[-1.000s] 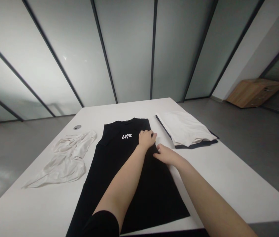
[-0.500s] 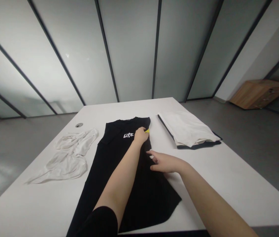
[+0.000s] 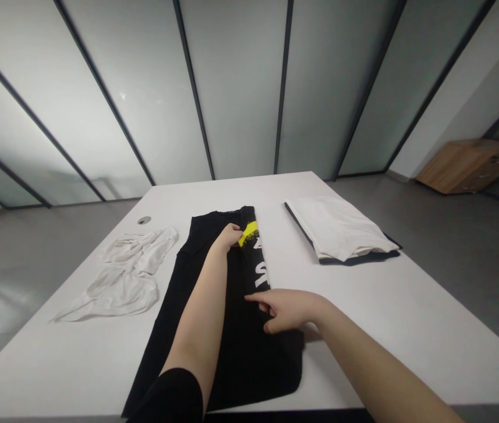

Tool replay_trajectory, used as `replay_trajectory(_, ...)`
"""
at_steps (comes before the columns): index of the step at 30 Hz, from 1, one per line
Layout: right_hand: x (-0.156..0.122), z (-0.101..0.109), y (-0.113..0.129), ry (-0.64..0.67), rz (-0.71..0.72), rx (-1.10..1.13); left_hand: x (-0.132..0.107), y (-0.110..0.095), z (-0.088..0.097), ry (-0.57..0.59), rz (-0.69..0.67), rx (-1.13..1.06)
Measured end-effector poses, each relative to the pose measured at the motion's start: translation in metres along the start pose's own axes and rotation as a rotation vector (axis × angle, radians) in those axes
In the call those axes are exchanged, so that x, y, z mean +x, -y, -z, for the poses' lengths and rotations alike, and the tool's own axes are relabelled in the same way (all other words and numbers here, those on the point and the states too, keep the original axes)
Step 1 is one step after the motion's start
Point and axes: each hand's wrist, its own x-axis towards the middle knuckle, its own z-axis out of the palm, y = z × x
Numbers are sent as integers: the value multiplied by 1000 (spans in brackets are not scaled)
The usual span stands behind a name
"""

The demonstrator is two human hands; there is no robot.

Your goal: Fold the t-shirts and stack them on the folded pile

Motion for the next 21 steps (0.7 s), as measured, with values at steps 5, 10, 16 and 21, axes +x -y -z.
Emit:
replay_trajectory(5,3,-4,5,122,73,-24,-4,0,-2,-19,-13,-132)
replay_trajectory(10,2,-8,7,289,37,140,-3,2,-2,6,-84,-182)
replay_trajectory(16,-2,-11,12,670,-14,496,0,10,0,37,-45,-84)
replay_trajectory(21,4,-13,15,54,186,-21,2,14,1,30,-94,-77)
